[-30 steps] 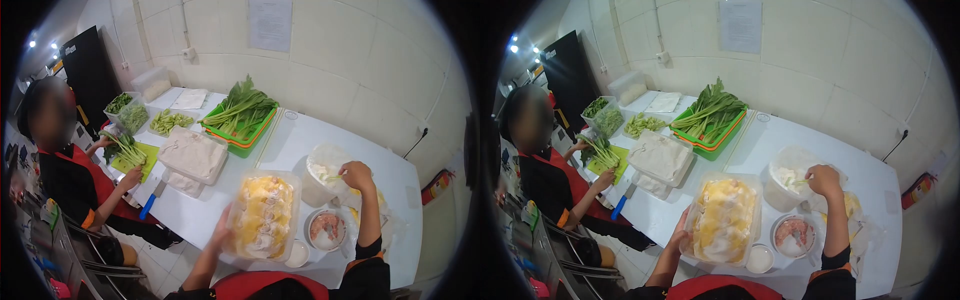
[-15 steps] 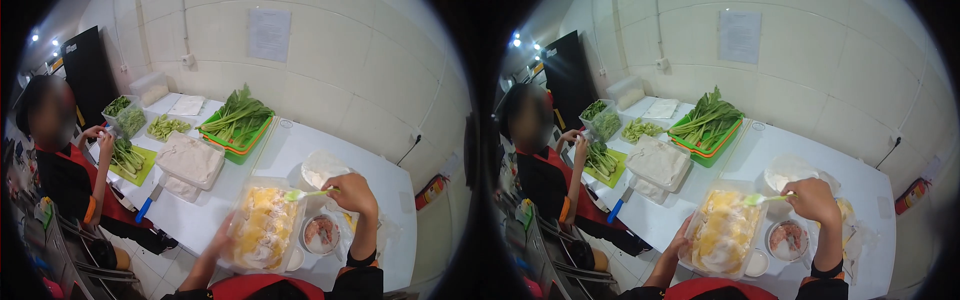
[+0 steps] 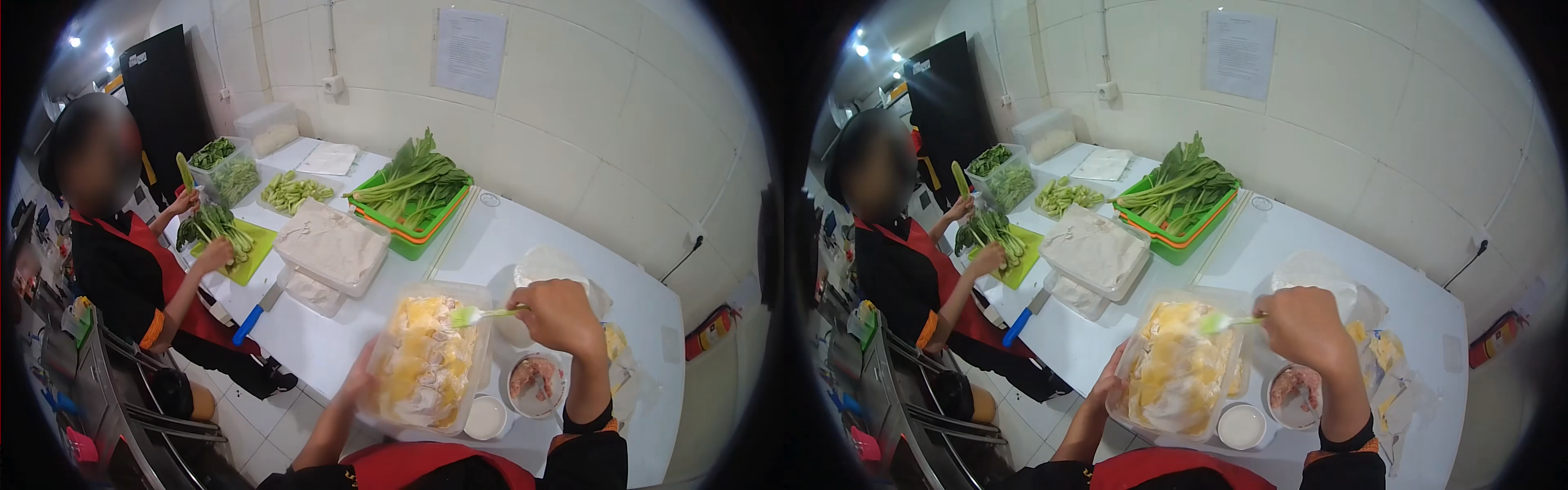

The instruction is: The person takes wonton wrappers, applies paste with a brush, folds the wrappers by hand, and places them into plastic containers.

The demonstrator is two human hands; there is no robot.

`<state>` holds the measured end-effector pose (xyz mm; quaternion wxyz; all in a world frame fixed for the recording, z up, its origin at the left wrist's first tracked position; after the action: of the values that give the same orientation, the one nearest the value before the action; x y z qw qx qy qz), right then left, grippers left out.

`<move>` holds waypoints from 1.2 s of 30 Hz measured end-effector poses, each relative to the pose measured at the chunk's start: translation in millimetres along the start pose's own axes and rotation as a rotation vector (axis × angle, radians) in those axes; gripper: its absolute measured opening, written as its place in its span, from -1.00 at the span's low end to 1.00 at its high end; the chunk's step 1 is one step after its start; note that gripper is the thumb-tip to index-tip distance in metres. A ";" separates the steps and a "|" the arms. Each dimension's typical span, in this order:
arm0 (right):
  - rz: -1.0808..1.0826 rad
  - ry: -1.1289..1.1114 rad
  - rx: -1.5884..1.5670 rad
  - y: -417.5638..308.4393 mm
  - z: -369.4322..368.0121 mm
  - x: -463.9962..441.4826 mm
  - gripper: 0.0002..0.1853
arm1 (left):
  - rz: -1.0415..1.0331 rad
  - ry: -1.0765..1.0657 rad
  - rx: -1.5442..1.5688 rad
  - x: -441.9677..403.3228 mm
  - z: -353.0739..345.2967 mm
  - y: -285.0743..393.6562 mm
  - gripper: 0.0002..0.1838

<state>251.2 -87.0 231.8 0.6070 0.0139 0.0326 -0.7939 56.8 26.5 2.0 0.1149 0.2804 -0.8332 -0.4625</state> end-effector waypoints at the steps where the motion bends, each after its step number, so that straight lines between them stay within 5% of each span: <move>1: -0.018 -0.032 0.042 1.0 -0.3 -1.0 -0.85 | -0.014 -0.009 -0.021 0.3 1.5 1.5 0.03; 7: 0.161 0.064 -0.115 -20.0 -7.6 -7.4 -0.84 | -0.034 0.000 0.088 8.3 0.9 16.5 0.01; 12: -0.185 0.337 -0.337 81.3 22.8 35.4 -0.79 | -0.058 0.096 0.065 35.6 43.8 42.4 0.02; 14: -0.489 0.252 -0.153 113.0 29.5 53.3 -0.80 | -0.064 0.184 -0.084 55.7 73.8 51.6 0.05; 18: -0.658 0.208 0.004 158.1 -9.0 53.7 -0.85 | -0.037 0.321 -0.184 88.9 92.6 61.1 0.09; 21: -0.659 0.252 0.190 152.9 -33.3 36.3 -0.83 | -0.007 0.351 -0.207 98.0 100.3 55.5 0.09; 23: -0.476 0.615 0.086 122.9 -40.1 26.6 -0.75 | 0.009 0.368 -0.175 99.1 105.1 41.9 0.08; 25: -0.165 0.738 -0.172 74.9 -86.9 4.7 -0.65 | 0.029 0.386 -0.141 96.8 108.6 31.0 0.07; 27: -0.178 0.457 -0.269 26.3 -116.5 -25.4 -0.60 | 0.045 0.404 -0.109 89.0 105.2 22.6 0.06; 29: -0.005 0.590 -0.085 0.8 -135.9 -39.7 -0.51 | 0.048 0.368 -0.097 78.7 101.7 16.2 0.04; 32: -0.178 0.211 -0.312 0.1 -176.3 -61.9 -0.41 | 0.060 0.357 -0.159 68.4 104.0 7.4 -0.05; 35: -0.317 0.034 -0.344 21.9 -241.3 -73.4 -0.37 | 0.135 0.381 -0.995 68.1 124.8 11.4 -0.12; 36: -0.310 0.069 -0.325 22.9 -242.7 -74.8 -0.40 | 0.170 0.384 -0.926 67.3 124.5 10.9 -0.11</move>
<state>288.7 -4.3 -6.5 0.4706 -0.0623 0.1825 -0.8610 -58.2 80.4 -61.5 0.4155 0.2113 -0.5244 -0.7126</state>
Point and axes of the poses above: each hand's wrist, its own x-axis away from the middle knuckle, its own z-axis out of the back of the hand, y = z × x, the point moved 9 cm from there along -x, towards the middle knuckle, and after that the axes turned 1 degree about y, right-handed, at the moved point
